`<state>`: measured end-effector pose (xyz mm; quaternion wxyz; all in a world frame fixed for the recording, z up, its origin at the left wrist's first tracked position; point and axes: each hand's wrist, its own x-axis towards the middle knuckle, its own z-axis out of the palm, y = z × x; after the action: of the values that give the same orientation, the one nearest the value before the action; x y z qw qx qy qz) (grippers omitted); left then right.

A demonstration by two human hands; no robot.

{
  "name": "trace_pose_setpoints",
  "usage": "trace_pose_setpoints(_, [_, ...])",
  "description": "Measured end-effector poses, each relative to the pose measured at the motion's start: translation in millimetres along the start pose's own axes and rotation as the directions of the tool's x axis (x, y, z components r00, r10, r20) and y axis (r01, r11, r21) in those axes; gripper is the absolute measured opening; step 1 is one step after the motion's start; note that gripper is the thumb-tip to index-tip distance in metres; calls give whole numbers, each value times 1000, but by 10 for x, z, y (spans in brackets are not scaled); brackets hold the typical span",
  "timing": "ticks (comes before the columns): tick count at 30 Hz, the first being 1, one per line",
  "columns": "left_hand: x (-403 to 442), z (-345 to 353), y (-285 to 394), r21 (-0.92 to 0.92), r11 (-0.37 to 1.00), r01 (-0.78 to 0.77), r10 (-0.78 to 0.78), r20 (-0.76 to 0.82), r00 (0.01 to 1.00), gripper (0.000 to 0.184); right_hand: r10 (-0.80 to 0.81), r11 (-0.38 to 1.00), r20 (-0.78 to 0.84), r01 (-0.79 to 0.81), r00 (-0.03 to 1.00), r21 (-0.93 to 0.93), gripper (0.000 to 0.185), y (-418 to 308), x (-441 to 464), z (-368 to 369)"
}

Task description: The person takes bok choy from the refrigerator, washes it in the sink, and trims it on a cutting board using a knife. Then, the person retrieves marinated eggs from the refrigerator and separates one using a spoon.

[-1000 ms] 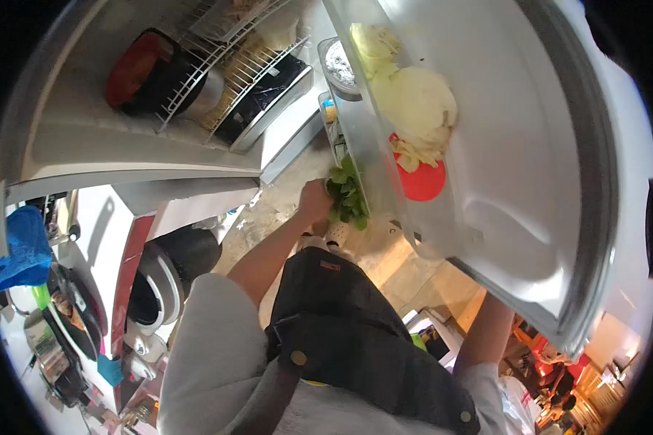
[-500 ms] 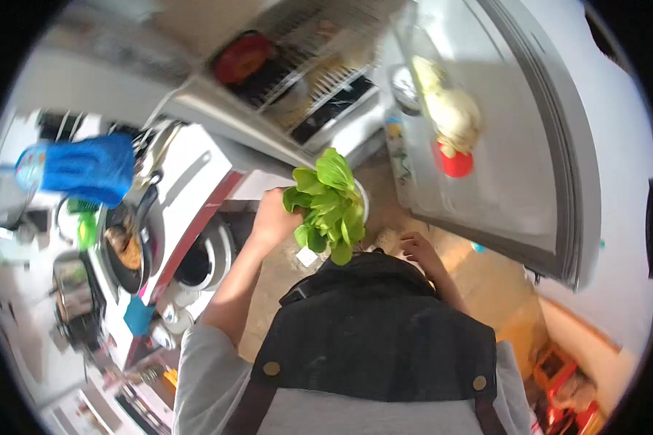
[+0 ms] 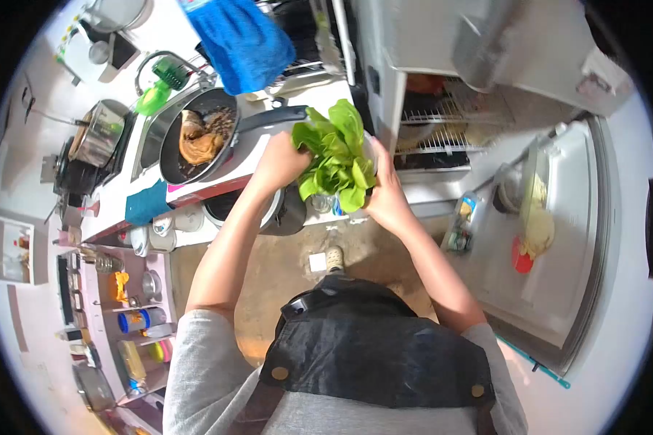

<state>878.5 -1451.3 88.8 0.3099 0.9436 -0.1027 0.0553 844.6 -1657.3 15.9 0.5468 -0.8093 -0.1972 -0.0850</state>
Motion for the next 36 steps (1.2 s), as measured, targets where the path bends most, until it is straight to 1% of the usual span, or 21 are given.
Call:
trace_pose_setpoints(1, [111, -30, -98, 59, 994, 94, -97, 43, 994, 22, 16, 996, -37, -13, 999, 84, 103, 20, 147, 131])
trace_pose_setpoints(4, [334, 41, -377, 114, 988, 107, -109, 17, 994, 20, 34, 992, -92, -22, 995, 127, 105, 163, 413, 382])
trace_pose_setpoints(5, [351, 62, -408, 148, 983, 108, -108, -9, 994, 19, 96, 921, -51, -69, 994, 383, 107, 289, 460, 471])
trace_pose_setpoints(6, [330, 47, -419, 26, 997, 74, -72, -50, 996, 19, 48, 962, -78, -25, 996, 273, 108, 317, 508, 484])
trace_pose_setpoints(7, [318, -10, -448, 5, 995, 100, -100, 24, 995, 25, 3, 988, -103, 13, 995, 156, 108, 322, 548, 478])
trace_pose_setpoints(9, [256, -27, -590, -352, 926, 137, -126, 54, 991, 37, 41, 988, -97, -26, 994, 152, 108, 309, 601, 487])
trace_pose_setpoints(10, [283, -84, -716, -403, 854, 329, -224, 286, 932, 47, 29, 983, -98, -11, 995, 185, 109, 297, 635, 503])
trace_pose_setpoints(11, [278, -73, -756, -582, 719, 378, -260, 279, 924, 48, 58, 951, -97, -25, 994, 310, 109, 284, 658, 507])
trace_pose_setpoints(12, [224, -53, -783, -728, 548, 412, -297, 290, 909, 49, 15, 939, -115, 25, 993, 344, 104, 215, 703, 528])
trace_pose_setpoints(13, [206, -46, -822, -832, 350, 430, -334, 318, 887, 50, 51, 951, -121, -11, 991, 310, 99, 194, 743, 531])
trace_pose_setpoints(14, [221, -75, -892, -911, 25, 411, -281, 388, 878, 47, 92, 959, -129, -53, 987, 279, 94, 190, 777, 520])
trace_pose_setpoints(17, [241, -103, -993, -898, -319, 303, -282, 395, 874, 38, 168, 972, -187, -132, 968, 192, 85, 220, 828, 542])
trace_pose_setpoints(19, [201, -161, -987, -862, -362, 354, -244, 454, 857, 32, 149, 983, -211, -122, 966, 134, 82, 229, 890, 544])
trace_pose_setpoints(21, [84, -224, -1008, -832, -388, 397, -208, 499, 841, 30, 170, 977, -253, -131, 952, 166, 76, 232, 936, 603])
trace_pose_setpoints(23, [-91, -325, -1054, -798, -366, 479, -156, 560, 813, 27, 158, 981, -279, -119, 947, 151, 74, 252, 1017, 677])
trace_pose_setpoints(25, [-308, -373, -1143, -761, -373, 531, -140, 612, 779, 26, 131, 991, -354, -134, 926, 17, 72, 242, 1057, 776])
trace_pose_setpoints(27, [-528, -523, -1137, -768, -313, 559, -167, 624, 764, 26, 52, 992, -402, -94, 914, -85, 73, 421, 1070, 896])
trace_pose_setpoints(28, [-624, -601, -1118, -769, -304, 561, -212, 629, 748, 28, 57, 991, -404, -101, 913, -89, 79, 391, 1088, 947])
trace_pose_setpoints(31, [-903, -753, -1104, -794, -281, 539, -272, 605, 749, 27, 68, 982, -373, -127, 925, -136, 83, 137, 1060, 1022])
trace_pose_setpoints(34, [-1145, -883, -1076, -816, -203, 542, -411, 573, 709, 31, 165, 986, -285, -154, 944, 59, 80, 137, 979, 1003])
trace_pose_setpoints(36, [-1282, -921, -1015, -847, -149, 511, -500, 510, 700, 33, 206, 978, -286, -188, 936, 88, 78, 129, 899, 920])
